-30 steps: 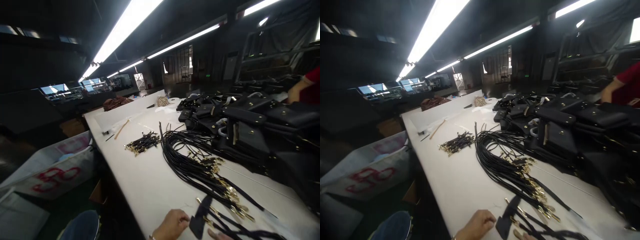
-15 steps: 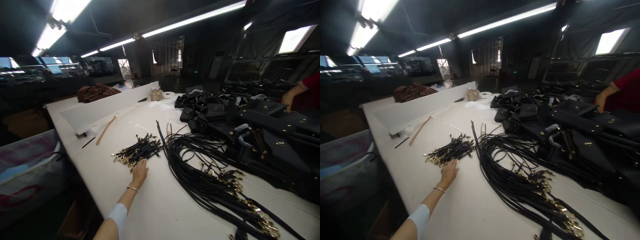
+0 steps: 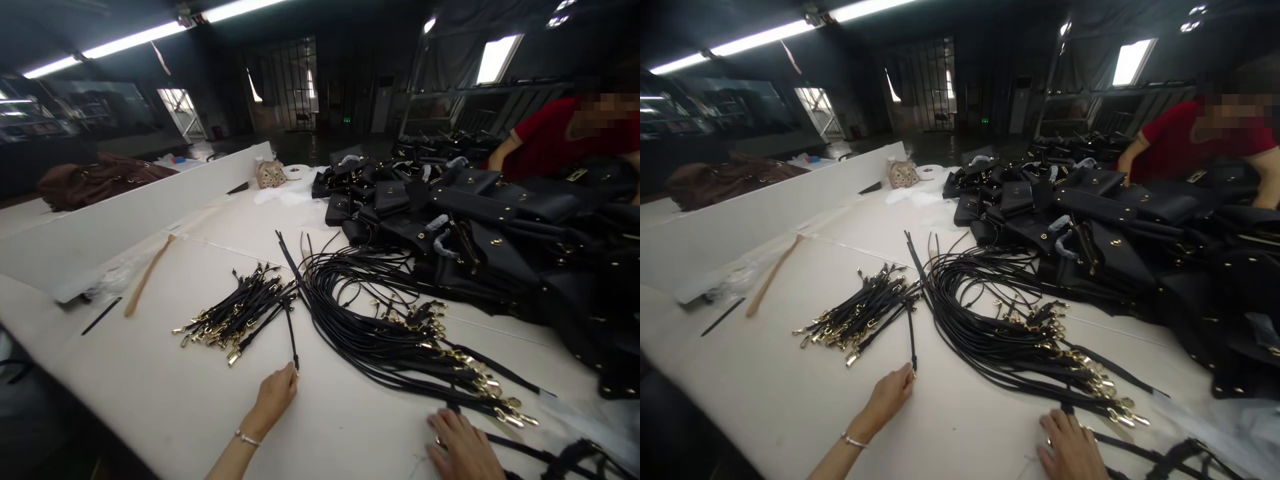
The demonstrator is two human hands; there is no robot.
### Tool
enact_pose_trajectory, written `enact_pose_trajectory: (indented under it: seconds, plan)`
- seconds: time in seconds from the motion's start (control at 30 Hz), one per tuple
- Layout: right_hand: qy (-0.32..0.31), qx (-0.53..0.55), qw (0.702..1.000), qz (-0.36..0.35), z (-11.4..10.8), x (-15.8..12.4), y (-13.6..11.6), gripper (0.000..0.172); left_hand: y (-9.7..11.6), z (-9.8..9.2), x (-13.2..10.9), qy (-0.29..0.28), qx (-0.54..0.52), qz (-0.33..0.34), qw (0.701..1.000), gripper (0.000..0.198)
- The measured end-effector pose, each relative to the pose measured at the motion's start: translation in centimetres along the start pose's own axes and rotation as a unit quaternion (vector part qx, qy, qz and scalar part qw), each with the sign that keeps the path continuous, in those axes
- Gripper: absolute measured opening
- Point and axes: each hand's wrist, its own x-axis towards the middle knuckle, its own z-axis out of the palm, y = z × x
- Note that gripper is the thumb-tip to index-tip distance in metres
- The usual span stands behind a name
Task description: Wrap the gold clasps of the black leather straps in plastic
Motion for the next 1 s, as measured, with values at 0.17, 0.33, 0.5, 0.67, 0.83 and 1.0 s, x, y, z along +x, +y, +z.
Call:
enact_pose_trajectory:
  seconds: [0.17,0.33,0.5,0.67,0.83,1.0]
  plan:
    - [-0.062,0.005,0.998,-0.001,-0.6,3.3,-5.6,0.016,2.3,1.2,-4.7,-0.085,-0.011,0.052,0.995,0.011]
    - [-0.102,0.026,0.994,0.024,-1.1,5.3,-9.3,0.016,7.1,2.3,-5.6,-0.12,-0.114,0.131,0.978,0.017]
    - [-0.109,0.0,0.99,0.087,-2.4,6.7,-8.5,0.007,11.5,4.1,-4.2,-0.164,-0.182,0.19,0.951,0.014]
    - [-0.111,-0.067,0.974,0.184,-2.9,6.8,-4.1,0.016,12.8,5.2,-3.9,-0.207,-0.229,0.223,0.925,0.011]
    - [-0.134,-0.046,0.978,0.153,-3.5,7.6,-1.7,0.015,13.4,6.5,-3.3,-0.242,-0.307,0.22,0.893,0.009]
    - [-0.116,0.044,0.988,0.097,-5.9,8.9,-4.0,0.015,15.5,6.4,-2.6,-0.275,-0.424,0.186,0.843,0.036]
